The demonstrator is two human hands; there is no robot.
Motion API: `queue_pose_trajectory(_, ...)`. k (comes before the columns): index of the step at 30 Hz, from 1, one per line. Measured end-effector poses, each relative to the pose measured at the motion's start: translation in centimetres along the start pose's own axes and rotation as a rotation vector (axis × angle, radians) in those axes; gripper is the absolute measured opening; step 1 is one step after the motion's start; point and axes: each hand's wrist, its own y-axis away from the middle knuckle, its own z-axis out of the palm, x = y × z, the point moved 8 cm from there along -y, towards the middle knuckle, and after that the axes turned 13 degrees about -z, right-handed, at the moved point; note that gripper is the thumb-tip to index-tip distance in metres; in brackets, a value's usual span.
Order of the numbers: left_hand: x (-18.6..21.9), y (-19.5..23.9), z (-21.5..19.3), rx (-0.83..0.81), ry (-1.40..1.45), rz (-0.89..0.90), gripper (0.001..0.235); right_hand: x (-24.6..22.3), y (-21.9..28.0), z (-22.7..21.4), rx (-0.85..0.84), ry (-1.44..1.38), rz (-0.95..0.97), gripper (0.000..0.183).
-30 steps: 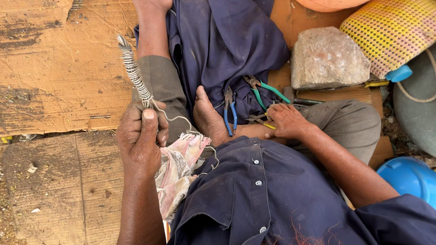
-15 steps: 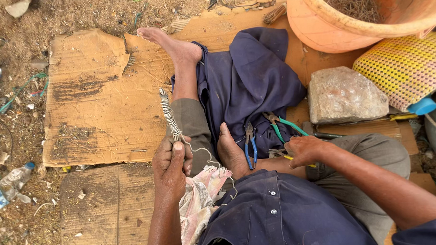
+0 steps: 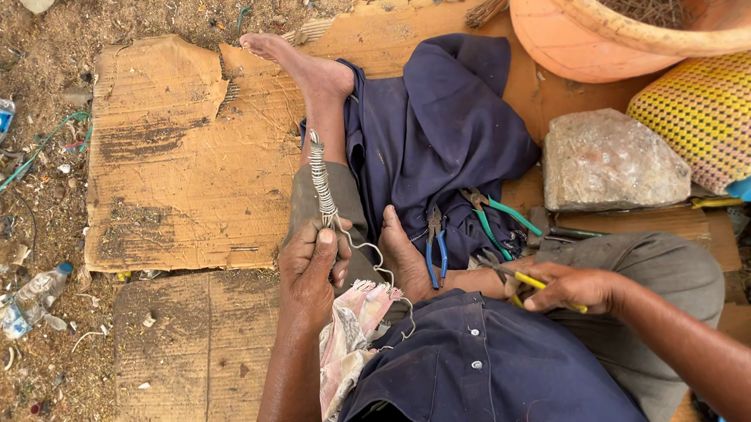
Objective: The person sits on the ground and uses pliers to twist a bundle of wire around a central rod. They repeatedly grip, rotate, and tighten the wire to form a tight spiral coil.
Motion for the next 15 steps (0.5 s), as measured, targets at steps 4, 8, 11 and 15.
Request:
queue_pose_trajectory(4,0.2,0.1,0.2,-0.035,0.025,0.005,0.034,2.5,0.9,-0.1,0.180,-0.039,0.105,0.063)
queue_pose_trajectory(8,0.3,0.3,0.2,-0.023,0.024,-0.010,0.035,2.8,2.2,-0.2,0.308,-0.052,0.126,0.066)
queue_pose_trajectory(11,0.3,0.4,0.3,-0.018,0.028,-0.006,0.036,3.0,3.4,-0.2,0.369,0.018,0.164,0.067)
queue_pose_trajectory(15,-0.2,0.5,0.7,-0.062,0.044,0.015,0.038,3.3,4.4,-0.2,0.415,0.160,0.250,0.063)
